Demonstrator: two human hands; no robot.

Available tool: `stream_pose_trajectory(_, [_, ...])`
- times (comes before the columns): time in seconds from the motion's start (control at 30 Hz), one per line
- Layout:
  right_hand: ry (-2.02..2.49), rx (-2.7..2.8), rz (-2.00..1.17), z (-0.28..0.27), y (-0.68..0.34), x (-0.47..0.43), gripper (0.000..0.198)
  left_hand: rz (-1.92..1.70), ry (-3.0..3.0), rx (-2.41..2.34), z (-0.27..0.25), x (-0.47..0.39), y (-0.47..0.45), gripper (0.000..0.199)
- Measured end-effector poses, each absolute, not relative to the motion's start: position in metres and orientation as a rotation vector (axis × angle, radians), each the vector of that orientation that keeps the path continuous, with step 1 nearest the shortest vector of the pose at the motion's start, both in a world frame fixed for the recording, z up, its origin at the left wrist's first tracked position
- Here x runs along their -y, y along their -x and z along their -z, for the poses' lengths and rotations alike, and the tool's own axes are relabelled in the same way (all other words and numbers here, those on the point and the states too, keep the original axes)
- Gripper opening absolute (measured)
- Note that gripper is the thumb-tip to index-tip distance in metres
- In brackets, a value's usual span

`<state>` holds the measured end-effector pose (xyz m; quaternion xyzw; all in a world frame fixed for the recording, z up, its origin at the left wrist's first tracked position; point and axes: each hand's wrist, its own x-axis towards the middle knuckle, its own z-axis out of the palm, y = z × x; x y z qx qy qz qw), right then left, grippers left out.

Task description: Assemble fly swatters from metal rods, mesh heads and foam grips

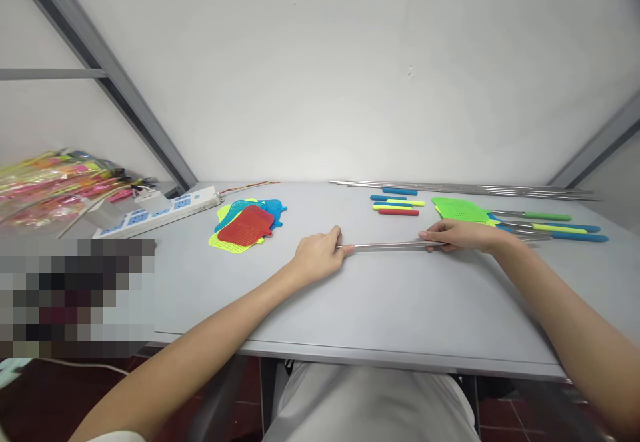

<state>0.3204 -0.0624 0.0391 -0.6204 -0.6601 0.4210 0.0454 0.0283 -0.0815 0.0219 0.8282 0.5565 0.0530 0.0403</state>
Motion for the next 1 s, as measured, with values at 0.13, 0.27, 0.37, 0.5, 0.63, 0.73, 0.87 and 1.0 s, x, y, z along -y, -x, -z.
stream_pose_trajectory(0.13, [1.899,2.045,-1.214,-0.039,-0.319,0.063,0.044,-0.129,-2.564,-1.662,-0.023,0.084,-0.029,0.034])
stream_pose_trajectory(0.27, [1.991,2.051,-1.051,-0.040,-0.315,0.064,0.047,-0.124,-2.603,-1.570,-0.024,0.087,-0.030,0.026])
stream_pose_trajectory(0.37, [2.009,2.067,-0.988,-0.039,-0.315,0.063,0.046,-0.143,-2.648,-1.511,-0.023,0.087,-0.030,0.022])
stream_pose_trajectory(0.5, [1.958,2.085,-1.014,-0.036,-0.318,0.061,0.047,-0.170,-2.688,-1.531,-0.020,0.085,-0.031,0.024])
stream_pose_trajectory(0.63, [1.917,2.075,-1.084,-0.034,-0.319,0.060,0.047,-0.190,-2.665,-1.580,-0.018,0.079,-0.030,0.030])
stream_pose_trajectory(0.73, [1.909,2.073,-1.114,-0.033,-0.318,0.060,0.045,-0.208,-2.655,-1.572,-0.018,0.075,-0.028,0.034])
stream_pose_trajectory(0.87, [1.879,2.119,-1.144,-0.033,-0.320,0.060,0.045,-0.237,-2.644,-1.536,-0.020,0.073,-0.025,0.036])
stream_pose_trajectory(1.0, [1.733,2.181,-1.238,-0.039,-0.312,0.065,0.042,-0.257,-2.643,-1.506,-0.021,0.077,-0.028,0.037])
